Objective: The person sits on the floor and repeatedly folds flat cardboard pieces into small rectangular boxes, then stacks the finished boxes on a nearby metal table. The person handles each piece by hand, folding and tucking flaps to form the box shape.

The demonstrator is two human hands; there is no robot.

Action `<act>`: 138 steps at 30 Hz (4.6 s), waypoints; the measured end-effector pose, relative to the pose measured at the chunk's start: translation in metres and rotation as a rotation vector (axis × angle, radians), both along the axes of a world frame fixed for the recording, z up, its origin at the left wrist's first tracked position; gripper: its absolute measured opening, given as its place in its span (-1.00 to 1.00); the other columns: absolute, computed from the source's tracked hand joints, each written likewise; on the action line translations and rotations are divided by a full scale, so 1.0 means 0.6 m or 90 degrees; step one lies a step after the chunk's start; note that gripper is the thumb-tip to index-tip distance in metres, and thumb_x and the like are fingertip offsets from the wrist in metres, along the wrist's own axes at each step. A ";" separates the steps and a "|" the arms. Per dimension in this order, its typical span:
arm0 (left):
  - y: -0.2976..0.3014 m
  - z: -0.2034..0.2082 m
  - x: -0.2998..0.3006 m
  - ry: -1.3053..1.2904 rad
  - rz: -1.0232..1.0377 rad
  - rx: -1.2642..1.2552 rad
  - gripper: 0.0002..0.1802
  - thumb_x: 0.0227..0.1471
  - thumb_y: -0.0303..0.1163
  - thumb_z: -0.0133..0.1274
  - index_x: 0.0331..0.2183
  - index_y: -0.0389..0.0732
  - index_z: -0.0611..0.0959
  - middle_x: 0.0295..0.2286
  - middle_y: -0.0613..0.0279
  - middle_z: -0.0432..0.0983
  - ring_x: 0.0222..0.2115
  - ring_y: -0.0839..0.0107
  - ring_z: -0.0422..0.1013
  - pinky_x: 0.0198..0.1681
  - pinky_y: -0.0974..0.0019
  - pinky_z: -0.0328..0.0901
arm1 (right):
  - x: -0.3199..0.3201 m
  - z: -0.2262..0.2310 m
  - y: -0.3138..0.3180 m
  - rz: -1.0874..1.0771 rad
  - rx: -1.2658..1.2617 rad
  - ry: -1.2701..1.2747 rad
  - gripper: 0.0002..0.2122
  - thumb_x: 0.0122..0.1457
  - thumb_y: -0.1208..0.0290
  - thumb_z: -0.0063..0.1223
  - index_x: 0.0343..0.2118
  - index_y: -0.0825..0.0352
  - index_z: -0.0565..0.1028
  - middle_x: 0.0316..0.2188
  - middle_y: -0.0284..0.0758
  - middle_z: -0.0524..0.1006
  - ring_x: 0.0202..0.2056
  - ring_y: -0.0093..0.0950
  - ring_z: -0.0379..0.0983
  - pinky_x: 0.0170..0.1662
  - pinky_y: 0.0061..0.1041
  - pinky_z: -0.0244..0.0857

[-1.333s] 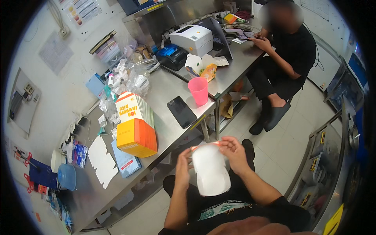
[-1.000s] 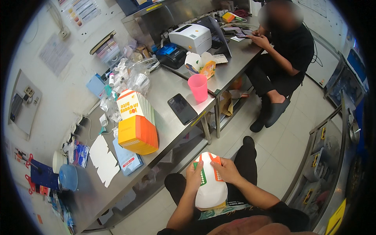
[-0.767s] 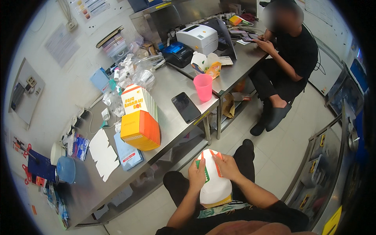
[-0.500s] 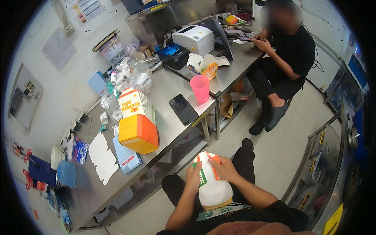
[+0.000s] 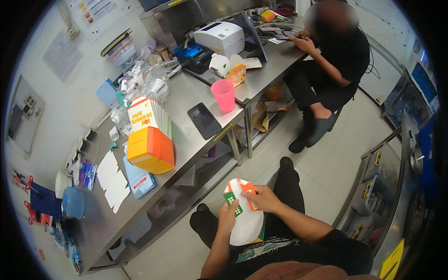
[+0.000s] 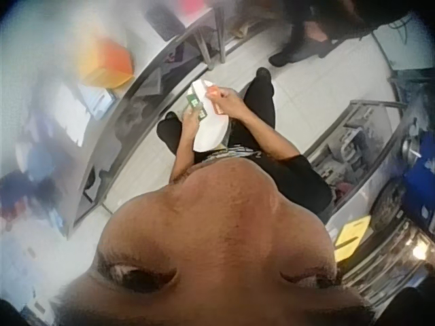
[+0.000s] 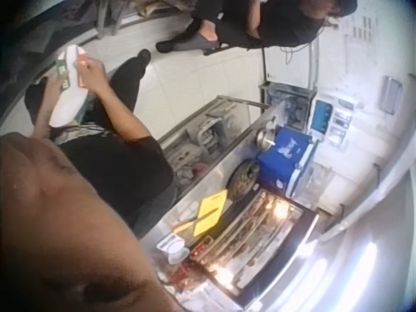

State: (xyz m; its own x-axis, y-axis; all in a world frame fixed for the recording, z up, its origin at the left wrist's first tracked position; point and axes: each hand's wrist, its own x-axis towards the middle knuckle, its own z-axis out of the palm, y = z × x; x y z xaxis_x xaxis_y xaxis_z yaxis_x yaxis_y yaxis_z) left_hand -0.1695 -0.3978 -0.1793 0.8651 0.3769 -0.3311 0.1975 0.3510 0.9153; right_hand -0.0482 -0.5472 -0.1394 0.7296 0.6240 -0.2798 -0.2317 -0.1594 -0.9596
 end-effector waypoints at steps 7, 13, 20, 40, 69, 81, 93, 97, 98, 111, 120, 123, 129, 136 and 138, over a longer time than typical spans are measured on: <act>-0.039 -0.005 -0.022 0.066 -0.109 0.000 -0.64 0.31 -0.46 0.01 0.09 -0.37 0.56 -0.06 0.16 0.59 -0.10 0.42 0.52 0.01 0.30 0.39 | 0.004 -0.013 -0.065 0.167 -0.205 -0.045 -0.57 0.36 -0.02 0.07 -0.32 0.34 0.65 -0.54 -0.33 0.58 -0.49 -0.45 0.51 -0.31 -0.37 0.39; -0.070 -0.028 -0.038 0.076 -0.049 0.139 -0.59 0.26 -0.46 0.00 0.11 -0.34 0.55 -0.09 0.16 0.62 -0.07 0.37 0.52 0.06 0.25 0.36 | 0.001 -0.013 -0.098 0.327 -0.276 -0.235 -0.54 0.36 -0.06 0.01 -0.23 0.32 0.67 -0.40 -0.13 0.66 -0.31 -0.14 0.62 -0.15 -0.16 0.44; -0.096 -0.006 -0.033 0.147 -0.173 0.434 -0.34 0.37 -0.29 -0.08 0.38 -0.30 0.21 0.09 -0.26 0.51 0.13 -0.13 0.44 0.19 0.06 0.29 | -0.025 -0.027 -0.101 0.322 -0.395 -0.310 -0.60 0.34 0.13 0.00 -0.04 0.41 0.60 -0.25 0.03 0.66 -0.18 0.02 0.61 -0.02 -0.04 0.43; -0.064 -0.009 -0.063 0.110 0.051 -0.009 -0.56 0.24 -0.31 0.08 0.01 -0.45 0.66 -0.11 0.04 0.68 -0.11 0.33 0.57 0.02 0.25 0.38 | 0.028 -0.004 -0.116 0.397 -0.094 -0.242 -0.46 0.21 0.26 0.29 0.19 0.45 0.45 0.10 0.04 0.54 0.16 -0.05 0.45 0.26 -0.19 0.28; 0.080 0.018 0.031 -0.160 0.084 0.111 -0.33 0.10 -0.58 0.34 0.18 -0.25 0.42 0.05 0.14 0.48 0.06 0.39 0.45 0.18 0.29 0.36 | 0.102 -0.040 0.060 0.162 0.265 -0.032 -0.18 0.39 -0.32 -0.29 0.07 0.56 0.54 -0.05 -0.16 0.55 0.04 -0.35 0.47 0.19 -0.32 0.25; 0.264 0.330 0.000 -0.212 0.116 0.300 -0.19 0.11 -0.52 0.32 0.28 -0.35 0.26 0.12 0.04 0.43 0.19 0.32 0.35 0.29 0.22 0.23 | 0.070 0.241 0.269 0.096 0.309 -0.350 -0.31 0.24 0.49 0.20 0.41 0.46 0.18 0.16 -0.08 0.47 -0.19 -0.51 0.53 -0.09 -0.46 0.43; 0.511 0.462 0.126 0.130 0.160 0.617 -0.35 0.24 0.10 0.03 0.09 -0.23 0.64 0.00 -0.13 0.63 0.01 0.05 0.55 0.07 0.12 0.39 | 0.149 0.308 0.533 -0.006 0.097 -0.703 -0.55 0.33 0.14 0.16 0.15 0.35 0.57 0.17 0.12 0.43 -0.01 -0.10 0.57 0.10 -0.25 0.42; 0.515 0.451 0.147 0.151 0.133 0.618 -0.33 0.25 0.15 -0.04 0.08 -0.23 0.65 0.04 -0.17 0.59 0.08 -0.02 0.51 0.16 0.06 0.34 | 0.143 0.340 0.521 0.018 -0.012 -0.662 -0.45 0.31 -0.02 0.04 0.13 0.39 0.57 0.19 0.10 0.42 0.13 0.04 0.46 0.18 -0.12 0.32; 0.507 0.456 0.156 0.167 0.119 0.658 -0.32 0.26 0.14 -0.04 0.08 -0.24 0.64 0.05 -0.17 0.59 0.08 -0.03 0.50 0.17 0.06 0.33 | 0.163 0.341 0.521 0.039 -0.043 -0.646 -0.45 0.32 -0.04 0.01 0.13 0.37 0.58 0.18 0.08 0.43 0.14 0.04 0.45 0.18 -0.10 0.31; 0.505 0.413 0.178 0.110 0.066 0.392 -0.51 0.41 -0.10 -0.16 0.11 -0.27 0.55 0.00 0.07 0.57 0.01 0.31 0.47 0.12 0.19 0.27 | 0.189 0.281 0.524 0.127 -0.162 -0.526 -0.35 0.32 -0.23 -0.20 0.27 0.16 0.49 0.24 0.03 0.34 0.26 0.03 0.25 0.32 0.01 0.04; 0.548 0.364 0.179 0.106 0.082 0.514 -0.48 0.39 -0.04 -0.11 0.03 -0.31 0.60 -0.09 0.09 0.62 -0.08 0.31 0.49 0.04 0.22 0.31 | 0.202 0.311 0.553 0.031 -0.252 -0.867 -0.30 0.30 -0.27 -0.15 0.25 0.24 0.48 0.40 0.18 0.13 0.40 0.09 0.04 0.39 0.04 -0.07; 0.531 0.378 0.187 0.117 0.060 0.498 -0.47 0.39 -0.04 -0.12 0.02 -0.33 0.61 -0.09 0.08 0.62 -0.08 0.30 0.49 0.04 0.21 0.31 | 0.246 0.325 0.581 0.130 -0.110 -0.835 -0.37 0.34 -0.14 -0.10 0.22 0.32 0.50 0.35 0.08 0.29 0.39 -0.04 0.16 0.41 0.01 -0.07; 0.533 0.375 0.183 0.108 0.089 0.469 -0.46 0.36 -0.04 -0.12 -0.01 -0.34 0.63 -0.11 0.06 0.62 -0.09 0.29 0.49 0.04 0.18 0.30 | 0.286 0.260 0.612 0.332 0.060 -0.251 -0.44 0.47 -0.01 -0.29 0.21 0.38 0.48 0.26 -0.01 0.46 0.34 -0.12 0.30 0.39 -0.29 0.08; 0.521 0.388 0.167 0.068 0.142 0.390 -0.46 0.33 -0.07 -0.03 0.06 -0.35 0.60 -0.06 0.04 0.61 -0.06 0.29 0.49 0.05 0.20 0.32 | 0.298 0.174 0.584 0.117 0.240 -0.535 -0.52 0.48 0.16 -0.19 0.24 0.45 0.44 0.28 0.00 0.43 0.34 -0.14 0.30 0.40 -0.30 0.09; 0.529 0.372 0.144 0.028 0.159 0.426 -0.45 0.31 -0.09 0.03 0.10 -0.35 0.59 -0.02 0.01 0.60 -0.02 0.26 0.49 0.09 0.21 0.32 | 0.232 0.168 0.522 0.036 0.244 -0.449 -0.53 0.46 0.22 -0.08 0.28 0.46 0.40 0.27 -0.03 0.44 0.33 -0.19 0.32 0.38 -0.29 0.12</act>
State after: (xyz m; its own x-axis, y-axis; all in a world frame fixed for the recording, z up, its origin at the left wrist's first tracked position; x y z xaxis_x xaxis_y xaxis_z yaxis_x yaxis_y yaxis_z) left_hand -0.0829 -0.0802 0.0438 0.7179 0.6962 0.0074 0.2259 -0.2430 0.9433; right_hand 0.0907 -0.2338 -0.0385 0.6186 0.6249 0.4762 0.4474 0.2181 -0.8673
